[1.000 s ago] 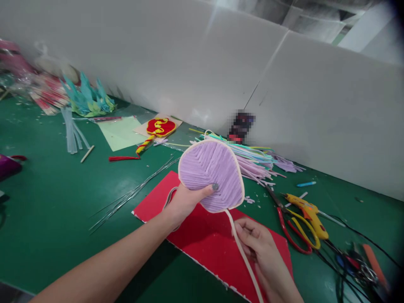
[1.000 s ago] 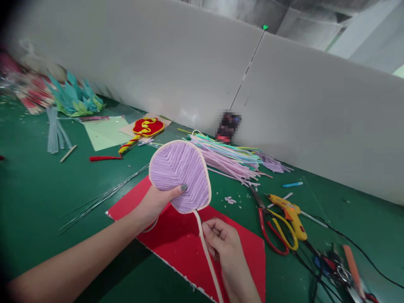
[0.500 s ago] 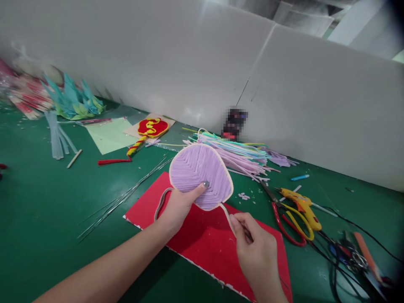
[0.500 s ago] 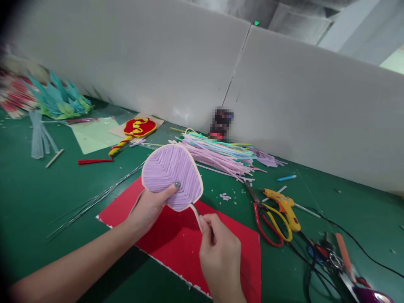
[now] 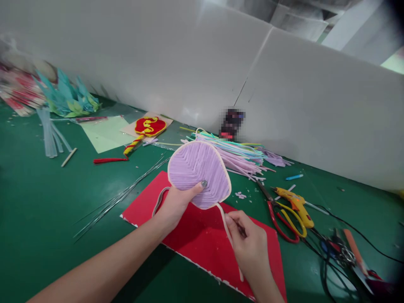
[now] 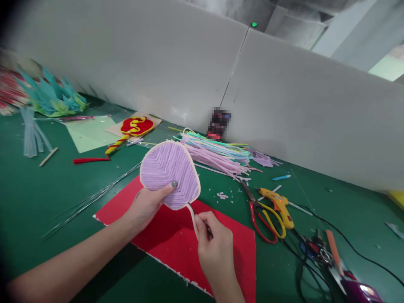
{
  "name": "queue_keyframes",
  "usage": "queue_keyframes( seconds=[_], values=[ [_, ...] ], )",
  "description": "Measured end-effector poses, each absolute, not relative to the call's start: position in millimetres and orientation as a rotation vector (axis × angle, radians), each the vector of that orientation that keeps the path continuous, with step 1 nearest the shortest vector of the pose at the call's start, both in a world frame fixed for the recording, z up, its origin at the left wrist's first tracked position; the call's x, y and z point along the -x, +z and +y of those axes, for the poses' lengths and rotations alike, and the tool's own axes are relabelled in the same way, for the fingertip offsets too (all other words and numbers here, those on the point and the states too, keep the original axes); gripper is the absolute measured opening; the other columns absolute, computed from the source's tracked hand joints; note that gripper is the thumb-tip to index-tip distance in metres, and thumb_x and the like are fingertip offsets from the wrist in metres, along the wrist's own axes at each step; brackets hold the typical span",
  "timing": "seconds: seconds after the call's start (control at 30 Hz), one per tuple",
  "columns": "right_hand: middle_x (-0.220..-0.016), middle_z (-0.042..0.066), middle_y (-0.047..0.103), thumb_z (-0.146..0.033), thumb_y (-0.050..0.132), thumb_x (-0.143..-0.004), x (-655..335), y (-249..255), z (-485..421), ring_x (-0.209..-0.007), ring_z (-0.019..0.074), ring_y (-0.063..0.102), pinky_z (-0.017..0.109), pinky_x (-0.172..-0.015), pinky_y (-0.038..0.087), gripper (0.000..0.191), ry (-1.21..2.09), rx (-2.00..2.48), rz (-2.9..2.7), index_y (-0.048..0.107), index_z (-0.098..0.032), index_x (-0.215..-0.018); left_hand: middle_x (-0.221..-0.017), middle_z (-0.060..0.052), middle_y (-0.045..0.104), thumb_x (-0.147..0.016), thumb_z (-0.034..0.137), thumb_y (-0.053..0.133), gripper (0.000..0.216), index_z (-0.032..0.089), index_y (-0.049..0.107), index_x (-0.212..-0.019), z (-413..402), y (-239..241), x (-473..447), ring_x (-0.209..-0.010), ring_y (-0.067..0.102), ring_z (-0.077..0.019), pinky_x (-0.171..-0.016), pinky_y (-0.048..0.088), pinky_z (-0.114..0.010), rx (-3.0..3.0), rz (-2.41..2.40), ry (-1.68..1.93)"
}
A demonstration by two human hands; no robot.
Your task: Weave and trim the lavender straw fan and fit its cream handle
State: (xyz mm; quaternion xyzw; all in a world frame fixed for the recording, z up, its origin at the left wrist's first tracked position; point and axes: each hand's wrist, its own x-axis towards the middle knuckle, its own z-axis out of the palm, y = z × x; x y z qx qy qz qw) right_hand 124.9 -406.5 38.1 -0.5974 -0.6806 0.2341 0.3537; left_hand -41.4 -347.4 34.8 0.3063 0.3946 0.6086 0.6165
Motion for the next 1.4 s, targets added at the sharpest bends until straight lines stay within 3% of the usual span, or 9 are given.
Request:
queue_keyframes(
  seconds=[0.3, 0.47, 0.57, 0.67, 0.77, 0.9, 1.1, 1.4],
  values=[
    [-0.064, 0.000, 0.058, -0.042, 0.053, -0.079, -128.3, 41.8, -398.1, -0.059, 0.0134, 0.052, 0.022, -0.054, 0.039, 0.026, 1.071, 1.476, -1.372, 0.058, -0.018, -0.074, -0.119, -0.010, 0.059, -0.071, 0.039, 0.066, 0.049, 0.019, 0.057, -0.115, -339.8, 27.6, 44.7, -0.111, 0.052, -0.0262, -0.098, 0.036, -0.042, -0.738, 0.684, 1.296],
    [-0.061, -0.001, 0.056, -0.042, 0.055, -0.080, -136.1, 41.1, -397.9, -0.054, 0.0120, 0.051, 0.022, -0.051, 0.039, 0.025, 0.785, 1.488, -1.134, 0.058, -0.017, -0.080, -0.129, -0.012, 0.051, -0.079, 0.049, 0.052, 0.048, 0.023, 0.053, -0.119, -337.3, 28.8, 46.8, -0.116, 0.049, -0.0259, -0.097, 0.037, -0.043, -0.708, 0.630, 1.183],
    [-0.072, 0.004, 0.063, -0.040, 0.055, -0.080, -137.7, 43.4, -399.1, -0.068, 0.0159, 0.058, 0.027, -0.066, 0.045, 0.023, 0.509, 1.536, -1.100, 0.058, -0.018, -0.081, -0.136, -0.012, 0.043, -0.076, 0.037, 0.060, 0.051, 0.025, 0.047, -0.124, -340.6, 33.0, 45.3, -0.121, 0.044, -0.0254, -0.098, 0.035, -0.042, -0.766, 0.651, 1.134],
    [-0.078, 0.007, 0.067, -0.041, 0.057, -0.078, -136.1, 43.7, -399.3, -0.075, 0.0196, 0.062, 0.030, -0.071, 0.047, 0.024, 0.489, 1.571, -1.126, 0.061, -0.019, -0.084, -0.137, -0.013, 0.040, -0.063, 0.030, 0.074, 0.067, 0.024, 0.048, -0.124, -342.7, 34.5, 41.4, -0.122, 0.042, -0.0280, -0.098, 0.035, -0.041, -0.850, 0.569, 1.109],
    [-0.081, 0.008, 0.069, -0.042, 0.057, -0.077, -132.1, 41.2, -398.3, -0.077, 0.0214, 0.063, 0.032, -0.071, 0.048, 0.025, 0.568, 1.609, -1.252, 0.063, -0.018, -0.084, -0.134, -0.014, 0.045, -0.057, 0.033, 0.077, 0.070, 0.022, 0.051, -0.122, -343.7, 34.0, 38.7, -0.121, 0.043, -0.0293, -0.098, 0.036, -0.041, -0.883, 0.495, 1.114],
    [-0.081, 0.007, 0.069, -0.040, 0.054, -0.080, -126.5, 37.8, -397.5, -0.076, 0.0199, 0.063, 0.029, -0.069, 0.049, 0.023, 0.672, 1.604, -1.386, 0.063, -0.019, -0.082, -0.120, -0.011, 0.059, -0.067, 0.032, 0.070, 0.051, 0.019, 0.058, -0.115, -346.9, 32.9, 40.0, -0.115, 0.049, -0.0266, -0.100, 0.034, -0.041, -0.840, 0.632, 1.186],
    [-0.080, 0.005, 0.069, -0.039, 0.055, -0.080, -124.2, 36.2, -399.6, -0.075, 0.0182, 0.064, 0.027, -0.066, 0.049, 0.021, 0.684, 1.606, -1.421, 0.064, -0.020, -0.083, -0.119, -0.008, 0.060, -0.069, 0.027, 0.069, 0.050, 0.020, 0.056, -0.117, -350.1, 33.3, 40.7, -0.114, 0.050, -0.0248, -0.101, 0.035, -0.039, -0.738, 0.709, 1.243],
    [-0.082, 0.006, 0.069, -0.039, 0.054, -0.080, -122.4, 36.3, -401.0, -0.077, 0.0194, 0.063, 0.028, -0.066, 0.050, 0.022, 0.705, 1.612, -1.460, 0.063, -0.020, -0.084, -0.106, -0.005, 0.067, -0.074, 0.031, 0.064, 0.035, 0.020, 0.062, -0.108, -345.3, 38.9, 41.8, -0.103, 0.059, -0.0221, -0.092, 0.047, -0.034, -0.459, 0.704, 1.321]
  ],
)
